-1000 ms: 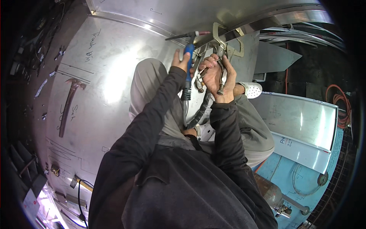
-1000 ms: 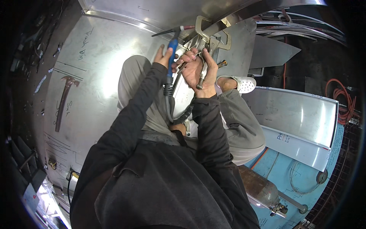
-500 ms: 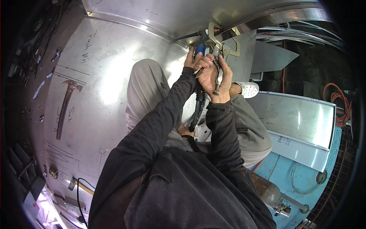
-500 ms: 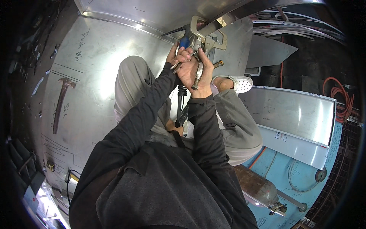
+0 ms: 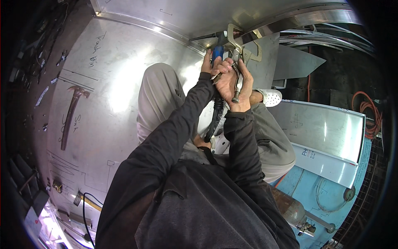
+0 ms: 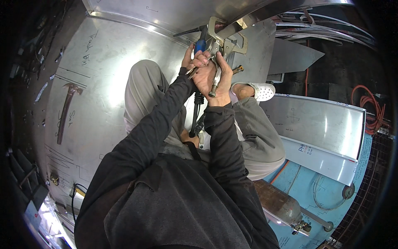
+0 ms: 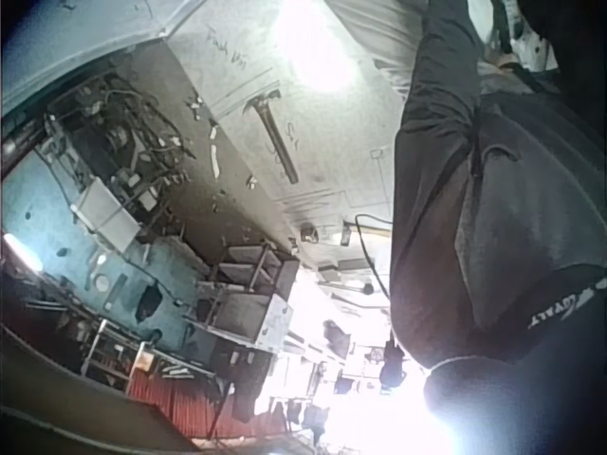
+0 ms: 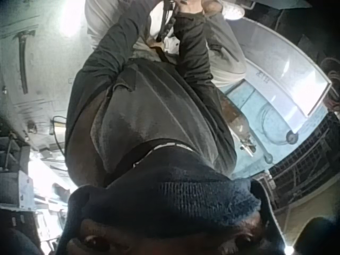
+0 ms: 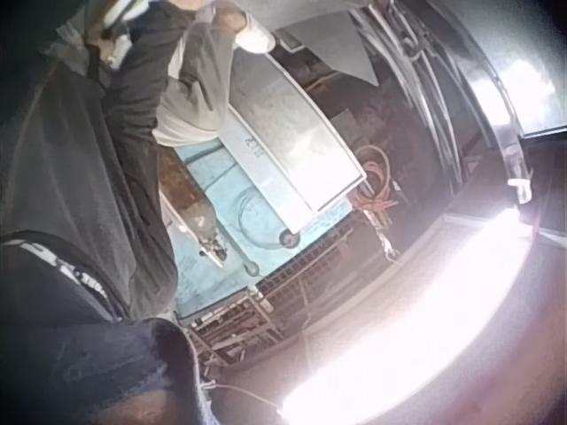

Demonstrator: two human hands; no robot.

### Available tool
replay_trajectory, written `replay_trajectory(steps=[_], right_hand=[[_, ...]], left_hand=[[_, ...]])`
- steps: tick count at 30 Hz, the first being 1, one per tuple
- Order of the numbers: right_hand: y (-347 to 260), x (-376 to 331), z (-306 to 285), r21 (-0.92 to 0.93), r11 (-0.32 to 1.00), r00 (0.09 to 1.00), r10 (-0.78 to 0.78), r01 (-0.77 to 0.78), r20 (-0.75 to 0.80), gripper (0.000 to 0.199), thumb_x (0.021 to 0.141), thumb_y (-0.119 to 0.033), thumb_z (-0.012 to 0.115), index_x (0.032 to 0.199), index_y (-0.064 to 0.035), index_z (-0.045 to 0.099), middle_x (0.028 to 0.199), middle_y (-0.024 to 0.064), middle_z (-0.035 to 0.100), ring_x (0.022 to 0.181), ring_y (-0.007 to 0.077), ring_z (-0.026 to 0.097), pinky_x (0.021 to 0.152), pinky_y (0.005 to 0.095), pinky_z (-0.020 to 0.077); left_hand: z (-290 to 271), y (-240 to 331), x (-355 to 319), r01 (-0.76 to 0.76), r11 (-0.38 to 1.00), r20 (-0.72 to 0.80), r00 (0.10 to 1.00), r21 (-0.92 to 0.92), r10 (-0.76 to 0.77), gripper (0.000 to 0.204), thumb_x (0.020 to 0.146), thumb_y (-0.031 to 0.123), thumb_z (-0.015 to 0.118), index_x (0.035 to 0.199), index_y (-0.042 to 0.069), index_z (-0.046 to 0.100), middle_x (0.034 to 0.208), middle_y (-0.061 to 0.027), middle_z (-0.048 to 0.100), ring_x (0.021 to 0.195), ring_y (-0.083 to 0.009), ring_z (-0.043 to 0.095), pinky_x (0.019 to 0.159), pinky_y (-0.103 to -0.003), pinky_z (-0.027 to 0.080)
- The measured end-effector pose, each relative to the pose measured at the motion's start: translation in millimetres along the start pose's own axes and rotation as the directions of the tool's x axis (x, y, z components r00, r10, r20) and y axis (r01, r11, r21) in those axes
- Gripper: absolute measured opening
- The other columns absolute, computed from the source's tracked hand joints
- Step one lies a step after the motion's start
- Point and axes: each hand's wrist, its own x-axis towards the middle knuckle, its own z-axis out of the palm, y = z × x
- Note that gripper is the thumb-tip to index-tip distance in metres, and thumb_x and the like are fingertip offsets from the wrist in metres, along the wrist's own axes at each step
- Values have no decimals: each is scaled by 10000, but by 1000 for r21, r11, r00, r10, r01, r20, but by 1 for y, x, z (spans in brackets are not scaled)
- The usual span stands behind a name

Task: Assembling and welding metal sheets using a TIG welder, clamps, and a hammer.

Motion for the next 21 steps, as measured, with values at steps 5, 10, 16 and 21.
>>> replay_trajectory(steps=[5,10,16,21], right_hand=[[0,-1,0,-31,999,1000,-7,8,8,226,908,-271,480,875,-49,453,779,48,433,748,179,446,795,363,389],[-1,0,-1,-42,998,993,-56,51,-107,181,901,-220,511,903,-49,452,783,46,435,723,168,436,758,351,408],[-1,1,-2,-3,1000,1000,-3,3,-15,262,909,-308,473,871,-49,451,785,52,430,750,188,444,798,375,387],[1,0,-1,-16,1000,1000,-8,7,-16,263,917,-308,458,865,-50,447,762,51,424,744,187,443,791,376,381]], left_hand=[[12,-1,-6,-201,909,0,976,364,216,434,960,235,423,1346,72,309,864,-123,555,745,-167,577,744,-261,496],[26,0,-16,-180,982,499,848,-51,181,496,937,316,481,1307,34,309,820,-143,591,722,-211,610,643,-232,519],[-15,0,9,-21,934,-187,978,356,93,758,893,642,261,983,-72,500,697,-132,545,617,-210,544,664,-243,508],[-79,-8,37,-212,565,-72,896,797,438,622,950,521,284,1156,-51,414,806,-182,565,688,-237,590,674,-255,526]])
